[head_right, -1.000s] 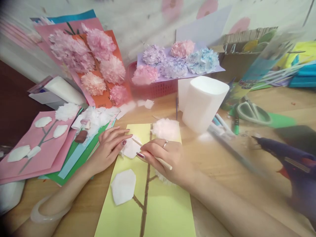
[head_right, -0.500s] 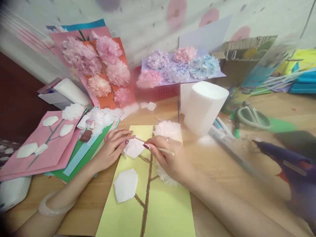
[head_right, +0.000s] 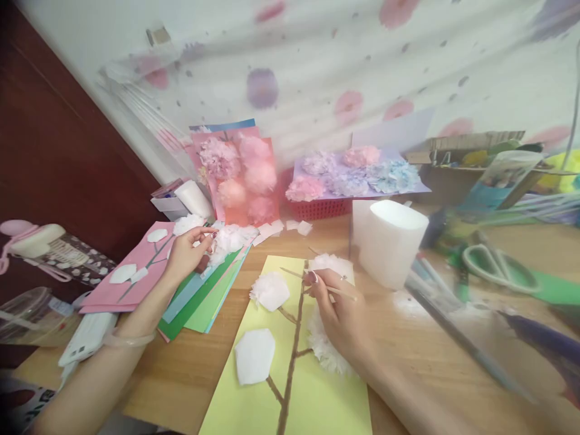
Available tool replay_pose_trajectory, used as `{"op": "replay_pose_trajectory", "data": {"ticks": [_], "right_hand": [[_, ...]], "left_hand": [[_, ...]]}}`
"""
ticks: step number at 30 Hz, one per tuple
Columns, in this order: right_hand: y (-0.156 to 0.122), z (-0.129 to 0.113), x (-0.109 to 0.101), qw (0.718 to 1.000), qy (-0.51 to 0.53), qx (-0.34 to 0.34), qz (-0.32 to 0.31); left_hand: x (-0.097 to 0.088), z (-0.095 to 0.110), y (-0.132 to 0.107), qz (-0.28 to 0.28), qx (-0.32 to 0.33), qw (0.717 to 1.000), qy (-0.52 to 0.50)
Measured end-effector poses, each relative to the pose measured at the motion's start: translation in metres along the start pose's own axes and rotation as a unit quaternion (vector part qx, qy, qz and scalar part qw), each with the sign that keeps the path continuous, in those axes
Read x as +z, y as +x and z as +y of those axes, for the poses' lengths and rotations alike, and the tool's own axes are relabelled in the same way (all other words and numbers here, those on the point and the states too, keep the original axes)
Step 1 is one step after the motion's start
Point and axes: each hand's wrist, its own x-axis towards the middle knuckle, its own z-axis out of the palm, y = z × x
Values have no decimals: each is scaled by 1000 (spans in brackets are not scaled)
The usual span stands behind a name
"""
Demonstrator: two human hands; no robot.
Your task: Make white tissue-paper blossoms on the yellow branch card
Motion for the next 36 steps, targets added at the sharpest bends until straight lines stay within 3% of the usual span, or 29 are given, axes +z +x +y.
{"op": "replay_pose_trajectory", "data": {"ticks": [3, 7, 11, 14, 19, 27, 31, 36], "right_hand": [[0, 0, 1, 1000, -7, -13, -4], [-2, 0, 0, 1000, -8, -28, -11], [-4, 0, 0, 999, -10, -31, -19], [-4, -1, -1, 999, -2, -33, -22], [-6, -5, -2, 999, 16, -28, -19], [-5, -8, -2, 998, 63, 9, -13], [-4, -7, -2, 996, 85, 30, -6], [-3, -8, -2, 996, 82, 22, -5]], "left_hand": [[3, -1, 9, -12, -19, 999, 46], [28, 0, 7, -39, -48, 993, 96], [44, -2, 6, -30, -69, 993, 96], [42, -5, 7, -33, -62, 996, 62], [25, -6, 1, -82, 14, 996, -24], [19, 17, -16, -97, 97, 986, -91], [21, 28, -18, -83, 103, 984, -117], [26, 33, -20, -55, 65, 986, -146]]}}
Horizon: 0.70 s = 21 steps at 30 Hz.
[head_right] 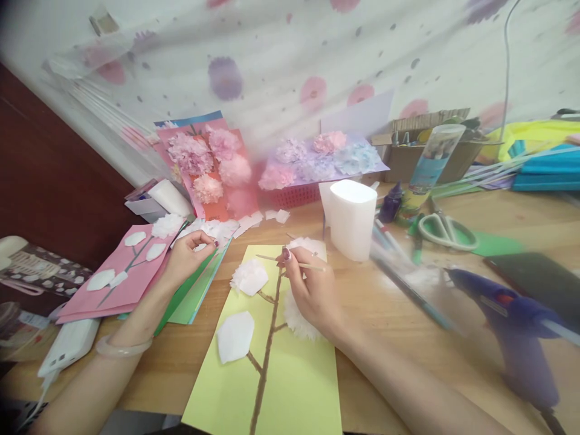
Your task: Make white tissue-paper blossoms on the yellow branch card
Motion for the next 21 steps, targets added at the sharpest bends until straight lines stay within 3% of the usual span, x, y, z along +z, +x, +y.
{"op": "replay_pose_trajectory", "data": {"ticks": [4, 8, 11, 16, 21], "right_hand": [[1, -1, -1, 1000, -13, -12, 2], [1, 0, 0, 1000, -9, -10, 8], [0, 0, 2, 1000, 16, -1, 20], [0, -2, 1, 997, 58, 7, 55], [2, -3, 0, 995, 83, 36, 43]], "left_hand": [[4, 0, -2, 11, -35, 999, -36], [7, 3, -3, -33, -79, 989, -117], [13, 8, -5, -55, -76, 985, -143], [27, 23, -9, -72, -53, 991, -96], [43, 33, -15, -95, -82, 992, -12]]}}
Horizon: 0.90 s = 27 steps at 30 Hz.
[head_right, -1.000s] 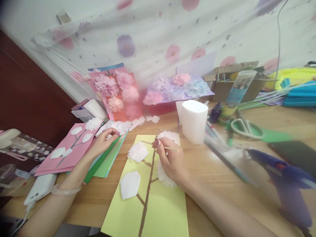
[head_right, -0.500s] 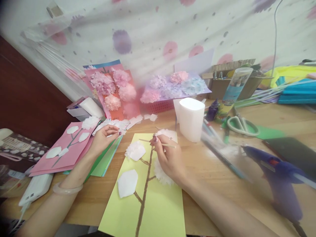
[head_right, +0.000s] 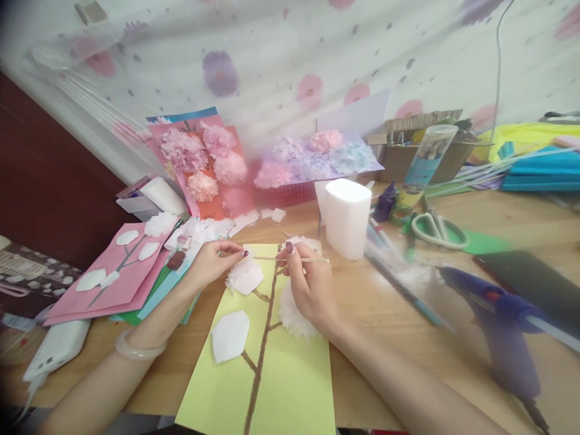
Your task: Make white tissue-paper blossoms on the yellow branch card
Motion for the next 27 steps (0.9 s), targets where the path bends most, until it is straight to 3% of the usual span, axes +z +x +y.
{"op": "replay_pose_trajectory", "data": {"ticks": [8, 19, 27], "right_hand": [[3, 3, 1, 1000, -2, 23, 2], [6, 7, 1, 999, -25, 41, 9], [6, 9, 2, 997, -39, 60, -34]], "left_hand": [[13, 0, -3, -15, -26, 999, 34], [10, 7, -4, -31, -11, 996, 82], [5, 2, -3, -46, 30, 997, 63]]}}
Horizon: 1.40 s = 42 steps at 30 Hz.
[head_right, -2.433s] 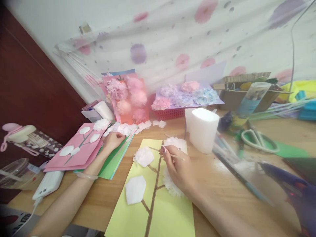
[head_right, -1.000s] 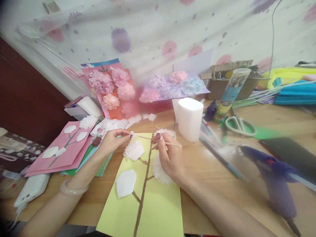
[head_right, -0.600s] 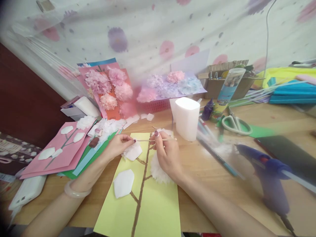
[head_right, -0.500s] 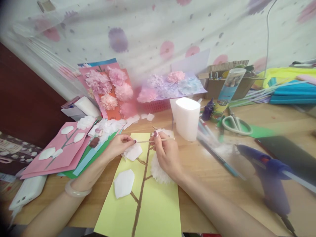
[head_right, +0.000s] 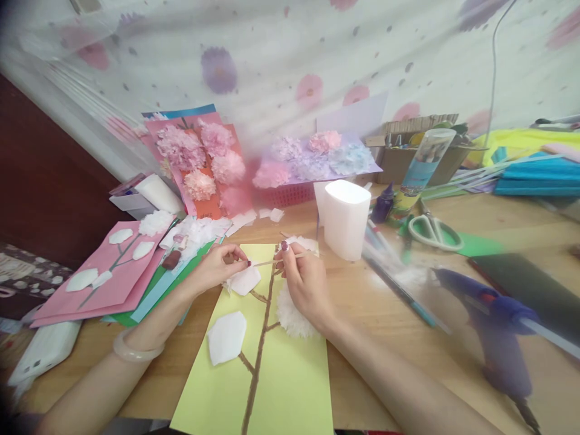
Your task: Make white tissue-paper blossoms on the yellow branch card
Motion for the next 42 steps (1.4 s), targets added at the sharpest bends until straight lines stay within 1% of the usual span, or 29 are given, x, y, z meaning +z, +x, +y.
{"op": "replay_pose_trajectory", "data": {"ticks": [3, 5, 7, 10, 15, 19, 22, 27, 30, 33, 35, 38, 40, 42], "right_hand": [[0, 1, 0, 1000, 11, -1, -8], [0, 1, 0, 1000, 15, 3, -17], [1, 1, 0, 1000, 14, 8, -24], [2, 1, -1, 999, 6, 10, -35], [3, 5, -4, 999, -3, -5, -47], [4, 7, -5, 1000, 8, 8, -27], [4, 5, -4, 1000, -19, 12, -20], [6, -1, -3, 996, -76, 6, -38], [20, -9, -2, 993, -106, 8, -56], [44, -20, 7, 986, -139, 8, -90], [61, -26, 21, 980, -171, -6, -101], [80, -30, 48, 965, -241, -59, -90], [86, -28, 65, 955, -266, -94, -88], [87, -26, 76, 948, -277, -121, -98]], "left_hand": [[-8, -14, -9, 20, 68, 996, -54], [-13, -25, -19, 10, 97, 994, -46], [-16, -36, -29, -34, 101, 994, -23], [-14, -48, -38, -95, 93, 991, -14], [-8, -53, -37, -134, 87, 987, -17], [-6, -55, -35, -125, 97, 987, -22], [-4, -56, -34, -116, 102, 988, -22], [0, -57, -32, -106, 107, 988, -22], [2, -59, -31, -90, 125, 987, -37], [4, -63, -31, -86, 135, 986, -43], [5, -65, -30, -90, 137, 986, -36], [5, -65, -30, -106, 130, 986, -23], [5, -64, -30, -115, 121, 986, -16], [4, -62, -30, -119, 113, 986, -13]]}}
